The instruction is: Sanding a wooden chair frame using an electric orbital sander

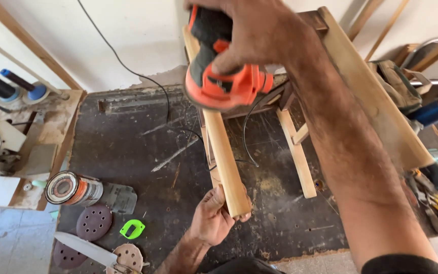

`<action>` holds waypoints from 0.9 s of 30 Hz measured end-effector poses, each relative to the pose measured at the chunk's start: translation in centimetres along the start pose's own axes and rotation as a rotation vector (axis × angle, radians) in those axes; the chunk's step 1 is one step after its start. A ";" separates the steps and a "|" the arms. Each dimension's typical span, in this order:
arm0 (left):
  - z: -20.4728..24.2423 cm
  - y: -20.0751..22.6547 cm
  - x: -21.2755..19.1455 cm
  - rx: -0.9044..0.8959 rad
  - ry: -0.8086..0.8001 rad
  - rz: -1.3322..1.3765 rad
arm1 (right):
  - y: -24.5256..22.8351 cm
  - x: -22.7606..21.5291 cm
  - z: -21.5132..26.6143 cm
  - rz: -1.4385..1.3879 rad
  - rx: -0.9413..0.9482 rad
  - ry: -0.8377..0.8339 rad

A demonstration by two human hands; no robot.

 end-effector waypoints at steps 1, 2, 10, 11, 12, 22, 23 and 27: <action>0.0 0.2 0.1 -0.001 0.001 -0.007 | -2.1 -1.7 1.1 -0.139 -0.096 -0.029; -0.2 0.1 0.2 -0.004 0.001 -0.007 | -2.8 -2.2 2.0 -0.139 -0.093 -0.029; 0.1 0.0 -2.3 -0.022 0.106 0.012 | -9.0 -5.2 10.4 -0.096 -0.078 -0.073; 0.2 -0.2 -2.8 -0.026 0.104 0.008 | -9.4 -5.4 11.5 -0.094 -0.073 -0.069; 0.2 -0.2 -3.5 -0.012 0.147 -0.046 | -10.0 -5.8 12.6 -0.139 -0.127 -0.004; 0.1 0.7 -0.7 0.017 0.282 -0.156 | -7.0 -3.0 17.3 -0.334 -0.051 0.191; 0.4 0.4 -1.4 0.018 0.285 -0.165 | -6.0 -2.3 16.6 -0.339 -0.052 0.199; 0.9 0.3 -2.0 0.008 0.247 -0.101 | -2.0 0.2 13.3 -0.434 0.016 0.184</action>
Point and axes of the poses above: each hand's wrist, its own z-axis away from the middle knuckle, its own x-axis out of the palm, y = z × x, the point moved 4 cm from there along -z, towards the middle knuckle, and after that the axes turned 8 degrees about z, right-handed, at the moved point
